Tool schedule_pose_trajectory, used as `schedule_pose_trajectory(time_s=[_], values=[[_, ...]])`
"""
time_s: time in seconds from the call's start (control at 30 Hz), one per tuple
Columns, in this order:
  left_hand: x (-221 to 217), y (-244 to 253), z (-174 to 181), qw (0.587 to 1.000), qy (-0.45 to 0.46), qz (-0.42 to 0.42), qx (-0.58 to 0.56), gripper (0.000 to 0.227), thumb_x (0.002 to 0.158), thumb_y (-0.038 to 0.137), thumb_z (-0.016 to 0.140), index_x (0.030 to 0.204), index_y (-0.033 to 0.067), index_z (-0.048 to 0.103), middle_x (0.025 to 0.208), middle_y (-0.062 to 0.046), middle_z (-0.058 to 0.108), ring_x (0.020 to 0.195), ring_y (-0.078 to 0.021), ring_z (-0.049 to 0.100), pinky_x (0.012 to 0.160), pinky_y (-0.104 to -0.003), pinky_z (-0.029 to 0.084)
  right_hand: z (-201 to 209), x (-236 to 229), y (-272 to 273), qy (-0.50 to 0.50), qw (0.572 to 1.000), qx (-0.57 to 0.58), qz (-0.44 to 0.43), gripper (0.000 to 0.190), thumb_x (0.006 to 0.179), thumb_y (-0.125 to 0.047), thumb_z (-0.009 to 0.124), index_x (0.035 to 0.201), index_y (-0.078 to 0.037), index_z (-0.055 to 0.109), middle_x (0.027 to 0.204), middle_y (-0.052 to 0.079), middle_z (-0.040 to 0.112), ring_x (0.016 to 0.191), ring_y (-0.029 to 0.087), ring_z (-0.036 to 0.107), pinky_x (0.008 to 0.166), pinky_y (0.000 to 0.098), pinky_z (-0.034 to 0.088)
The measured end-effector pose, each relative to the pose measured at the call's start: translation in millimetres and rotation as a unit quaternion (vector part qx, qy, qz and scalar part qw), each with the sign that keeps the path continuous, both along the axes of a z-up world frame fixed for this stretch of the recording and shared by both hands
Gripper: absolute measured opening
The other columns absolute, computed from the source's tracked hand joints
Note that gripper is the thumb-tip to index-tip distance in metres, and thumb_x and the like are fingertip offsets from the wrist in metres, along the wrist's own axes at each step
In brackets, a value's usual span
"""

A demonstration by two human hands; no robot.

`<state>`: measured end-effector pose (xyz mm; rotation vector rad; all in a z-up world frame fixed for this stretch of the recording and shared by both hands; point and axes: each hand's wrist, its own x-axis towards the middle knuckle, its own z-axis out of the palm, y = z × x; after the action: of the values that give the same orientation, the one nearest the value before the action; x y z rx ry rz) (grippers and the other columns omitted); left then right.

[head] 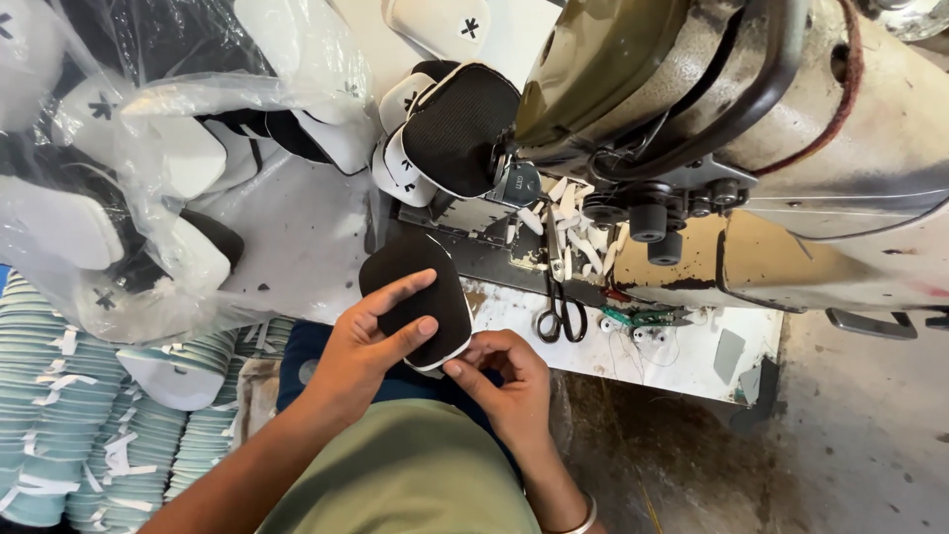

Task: The person uses a sewing machine to stitch the edges of black and white shoe parts. They repeatedly pick up parts, guide them under the needle, and trim excess thread with scissors before placing the finished pieces aside.

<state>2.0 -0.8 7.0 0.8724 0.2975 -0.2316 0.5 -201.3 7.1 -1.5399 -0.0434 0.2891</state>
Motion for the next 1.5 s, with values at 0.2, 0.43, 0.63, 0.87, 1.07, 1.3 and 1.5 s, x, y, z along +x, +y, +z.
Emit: schedule_pose_trajectory(time_s=[0.2,0.43,0.63,0.87,1.07,1.3,1.5], values=[[-2,-3,-3,1.000,0.007,0.010,-0.010,0.059,0.094,0.011,0.070,0.150,0.0024,0.053,0.132,-0.008,0.066,0.114,-0.0111,0.062,0.101,-0.028,0.050,19,8,7,-0.158,0.976,-0.151,0.004,0.021,0.083,-0.005,0.086,0.097,-0.002,0.070,0.092,0.003,0.066,0.080,0.008,0.064,0.070,0.0231,0.054],[-3,-5,-4,1.000,0.001,-0.001,-0.007,0.060,0.095,0.016,0.068,0.151,0.0057,0.050,0.135,-0.005,0.066,0.118,-0.0088,0.062,0.102,-0.027,0.050,8,13,8,0.006,0.981,-0.136,0.137,0.020,0.091,-0.010,0.075,0.108,0.000,0.072,0.086,0.004,0.068,0.069,0.007,0.057,0.060,0.0229,0.047],[-16,-7,-38,1.000,0.008,-0.011,-0.002,0.065,0.103,0.011,0.069,0.165,0.0094,0.049,0.123,-0.016,0.067,0.097,-0.0186,0.062,0.088,-0.036,0.053,-24,12,6,0.209,0.971,-0.069,0.092,0.019,0.099,-0.012,0.060,0.101,0.004,0.070,0.090,0.005,0.079,0.067,0.007,0.065,0.059,0.0229,0.053],[-11,-11,-22,0.940,-0.199,0.048,0.272,0.051,0.106,0.009,0.062,0.155,0.0010,0.048,0.145,-0.011,0.062,0.131,-0.0132,0.056,0.111,-0.027,0.043,-10,3,19,0.035,0.992,-0.115,-0.032,0.013,0.097,-0.012,0.072,0.097,0.001,0.071,0.082,0.007,0.072,0.066,0.007,0.060,0.057,0.0223,0.049],[-12,-12,-24,0.989,-0.082,0.026,0.116,0.055,0.104,0.012,0.058,0.157,0.0052,0.044,0.128,-0.005,0.065,0.104,-0.0075,0.060,0.094,-0.024,0.050,-19,14,13,0.167,0.985,0.032,0.001,0.011,0.094,-0.008,0.069,0.103,-0.002,0.067,0.087,0.006,0.071,0.062,0.009,0.062,0.052,0.0233,0.050],[-13,-12,-21,0.989,-0.078,0.024,0.119,0.057,0.098,0.004,0.065,0.152,0.0056,0.050,0.117,-0.004,0.068,0.094,-0.0066,0.061,0.084,-0.025,0.053,-30,16,6,0.246,0.961,0.109,0.072,0.015,0.097,-0.011,0.063,0.100,0.002,0.069,0.087,0.008,0.074,0.061,0.011,0.065,0.051,0.0252,0.053],[-11,-6,-14,0.991,-0.056,-0.040,0.112,0.051,0.091,0.001,0.072,0.141,0.0045,0.062,0.119,-0.004,0.072,0.101,-0.0071,0.066,0.090,-0.025,0.057,-45,27,-28,0.391,0.896,0.179,0.111,0.015,0.092,-0.008,0.069,0.087,0.006,0.068,0.057,0.002,0.055,0.039,0.007,0.042,0.036,0.0217,0.034]])
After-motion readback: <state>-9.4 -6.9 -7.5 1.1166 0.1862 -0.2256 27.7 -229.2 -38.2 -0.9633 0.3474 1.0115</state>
